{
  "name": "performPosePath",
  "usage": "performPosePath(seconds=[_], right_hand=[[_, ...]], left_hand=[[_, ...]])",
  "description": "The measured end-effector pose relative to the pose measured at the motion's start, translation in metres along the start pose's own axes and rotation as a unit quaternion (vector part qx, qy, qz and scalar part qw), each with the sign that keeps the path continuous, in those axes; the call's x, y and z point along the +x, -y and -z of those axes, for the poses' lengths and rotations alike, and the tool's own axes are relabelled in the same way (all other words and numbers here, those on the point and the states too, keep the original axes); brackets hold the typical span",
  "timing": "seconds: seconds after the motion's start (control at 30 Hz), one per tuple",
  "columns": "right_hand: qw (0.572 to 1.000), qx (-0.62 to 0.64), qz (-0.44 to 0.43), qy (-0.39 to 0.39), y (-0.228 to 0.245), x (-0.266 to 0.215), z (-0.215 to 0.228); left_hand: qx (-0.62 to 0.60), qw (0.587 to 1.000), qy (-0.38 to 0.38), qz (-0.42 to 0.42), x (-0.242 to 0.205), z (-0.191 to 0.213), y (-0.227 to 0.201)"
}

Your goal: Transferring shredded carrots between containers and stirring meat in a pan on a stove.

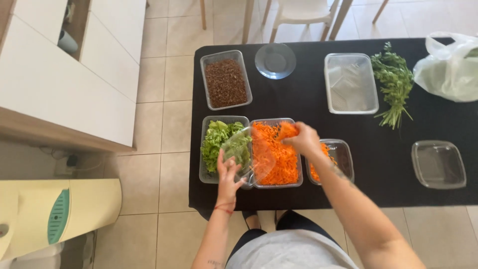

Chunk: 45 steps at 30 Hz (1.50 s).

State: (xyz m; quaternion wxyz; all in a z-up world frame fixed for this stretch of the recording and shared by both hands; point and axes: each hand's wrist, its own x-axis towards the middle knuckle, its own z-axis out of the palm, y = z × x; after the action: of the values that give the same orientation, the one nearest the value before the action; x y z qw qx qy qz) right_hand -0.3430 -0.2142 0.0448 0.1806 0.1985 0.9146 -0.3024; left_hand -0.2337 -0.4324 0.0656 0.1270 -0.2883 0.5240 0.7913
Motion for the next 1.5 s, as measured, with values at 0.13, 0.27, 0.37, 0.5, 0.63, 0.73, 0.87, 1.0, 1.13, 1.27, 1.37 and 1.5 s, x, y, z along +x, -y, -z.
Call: performPosePath(seconds=[0.13, 0.27, 0.37, 0.5, 0.63, 0.73, 0.87, 1.0, 1.13, 1.27, 1.37, 1.5], right_hand=[[1.0, 0.028, -0.006, -0.014, 0.043, -0.049, 0.032], [0.997, 0.065, 0.022, 0.026, 0.052, -0.064, 0.01], [0.998, 0.019, 0.031, 0.051, 0.043, -0.06, -0.02], [0.992, -0.04, 0.101, 0.057, 0.041, -0.068, -0.029], [0.982, -0.055, 0.167, 0.067, 0.036, -0.077, -0.021], [0.949, -0.093, 0.3, 0.031, 0.012, -0.075, -0.031], [0.94, -0.142, 0.308, 0.025, 0.015, -0.091, -0.021], [0.914, -0.151, 0.373, -0.041, 0.012, -0.1, -0.019], [0.886, -0.09, 0.454, -0.032, 0.01, -0.112, -0.006], [0.862, -0.111, 0.489, -0.07, 0.003, -0.1, -0.011], [0.846, -0.081, 0.523, -0.055, 0.008, -0.097, -0.001], [0.817, -0.074, 0.571, -0.024, 0.005, -0.098, 0.003]], left_hand=[[-0.016, 0.999, 0.032, 0.011, 0.01, -0.021, 0.009], [-0.107, 0.988, 0.104, 0.032, 0.012, -0.041, 0.017], [-0.146, 0.979, 0.135, 0.041, 0.008, -0.048, 0.021], [-0.186, 0.969, 0.156, 0.044, 0.012, -0.044, 0.033], [-0.212, 0.963, 0.153, 0.057, 0.043, -0.026, 0.059], [-0.203, 0.968, 0.146, 0.023, 0.054, -0.017, 0.072], [-0.214, 0.967, 0.139, 0.026, 0.034, -0.021, 0.04], [-0.209, 0.969, 0.133, 0.021, 0.046, -0.017, 0.048], [-0.2, 0.97, 0.136, 0.022, 0.064, -0.007, 0.069], [-0.175, 0.974, 0.142, 0.02, 0.063, -0.003, 0.071], [-0.163, 0.976, 0.145, 0.024, 0.054, -0.005, 0.062], [-0.145, 0.98, 0.133, 0.036, 0.041, -0.007, 0.053]])
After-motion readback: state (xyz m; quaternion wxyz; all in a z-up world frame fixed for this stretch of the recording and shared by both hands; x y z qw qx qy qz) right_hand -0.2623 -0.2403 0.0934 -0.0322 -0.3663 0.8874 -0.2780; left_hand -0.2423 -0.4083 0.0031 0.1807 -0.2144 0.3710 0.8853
